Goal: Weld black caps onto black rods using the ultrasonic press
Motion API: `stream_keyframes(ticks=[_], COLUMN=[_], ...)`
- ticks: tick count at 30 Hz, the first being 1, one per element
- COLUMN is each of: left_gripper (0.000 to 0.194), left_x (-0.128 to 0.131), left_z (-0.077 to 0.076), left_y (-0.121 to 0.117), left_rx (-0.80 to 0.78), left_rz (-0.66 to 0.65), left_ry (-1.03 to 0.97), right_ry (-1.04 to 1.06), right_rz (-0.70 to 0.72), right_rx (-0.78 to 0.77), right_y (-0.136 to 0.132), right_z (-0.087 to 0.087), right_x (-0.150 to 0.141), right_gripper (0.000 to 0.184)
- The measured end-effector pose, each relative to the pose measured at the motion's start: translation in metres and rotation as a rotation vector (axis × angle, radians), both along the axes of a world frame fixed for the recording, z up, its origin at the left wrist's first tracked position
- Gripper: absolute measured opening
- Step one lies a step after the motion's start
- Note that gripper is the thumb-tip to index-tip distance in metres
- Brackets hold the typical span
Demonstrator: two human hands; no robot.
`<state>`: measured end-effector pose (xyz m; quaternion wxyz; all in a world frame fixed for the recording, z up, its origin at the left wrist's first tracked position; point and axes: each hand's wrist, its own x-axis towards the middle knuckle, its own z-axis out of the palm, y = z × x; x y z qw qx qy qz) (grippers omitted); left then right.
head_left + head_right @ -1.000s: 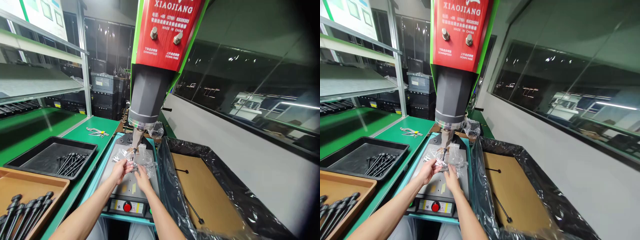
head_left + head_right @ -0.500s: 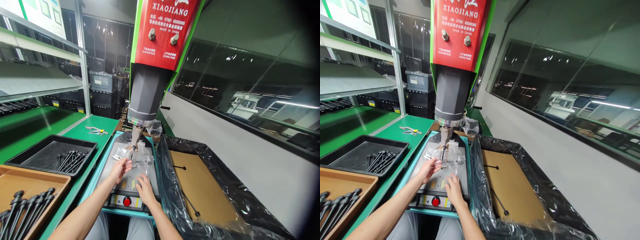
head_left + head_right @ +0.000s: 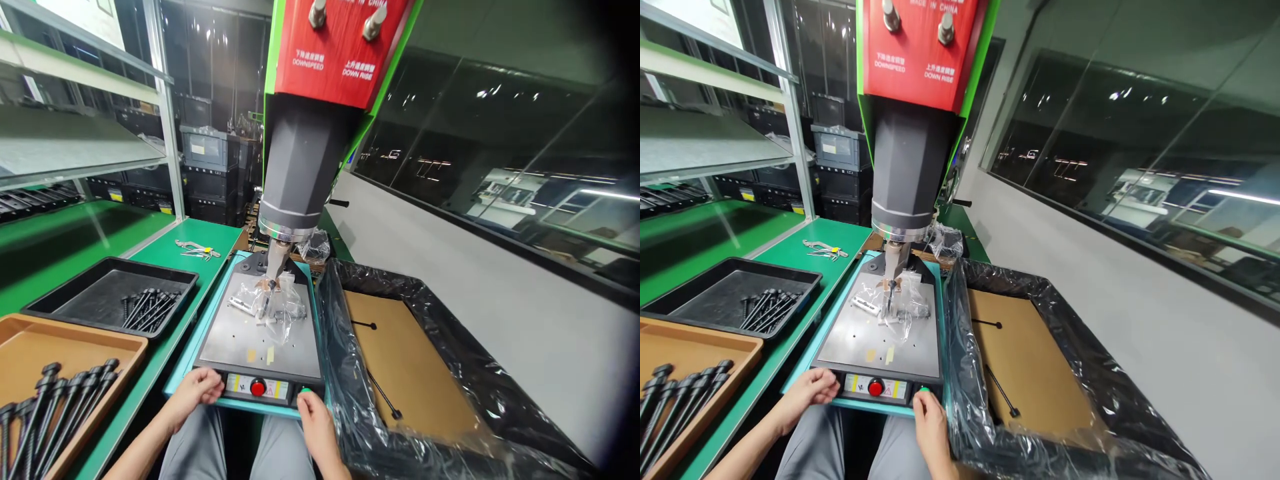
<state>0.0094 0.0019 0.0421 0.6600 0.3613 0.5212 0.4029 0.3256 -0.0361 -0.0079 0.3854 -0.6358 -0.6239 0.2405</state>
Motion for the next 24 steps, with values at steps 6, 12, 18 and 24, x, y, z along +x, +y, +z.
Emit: stream_keyframes(ticks=[6,12,18,24], left_gripper=[0.042,0.028,0.017,0.025], left_x=[-0.013,-0.012,-0.007,-0.004], left_z=[-0.039,-0.052,-0.049,-0.049], left_y=[0.002,0.014,0.012,-0.014], left_rx=[0.103,0.048,0.026,0.068], left_rz=[-0.07,-0.026,0.041,-0.038], left_ry=[0.13,0.129,0.163,0.273], right_ry=[0.034,-0.003,0.022,0.154], right_rz=[-0.022,-0.078,-0.121,-0.018], right_rx=[0.026,0.048,0.069,-0.114], right_y=[-0.002,0.005,0.006,-0.008], right_z=[-0.021,-0.03,-0.027,-0.024], right_x=[-0.005,-0.009,-0.015,-0.011], right_gripper=[0.033,0.046,0.052,0.041])
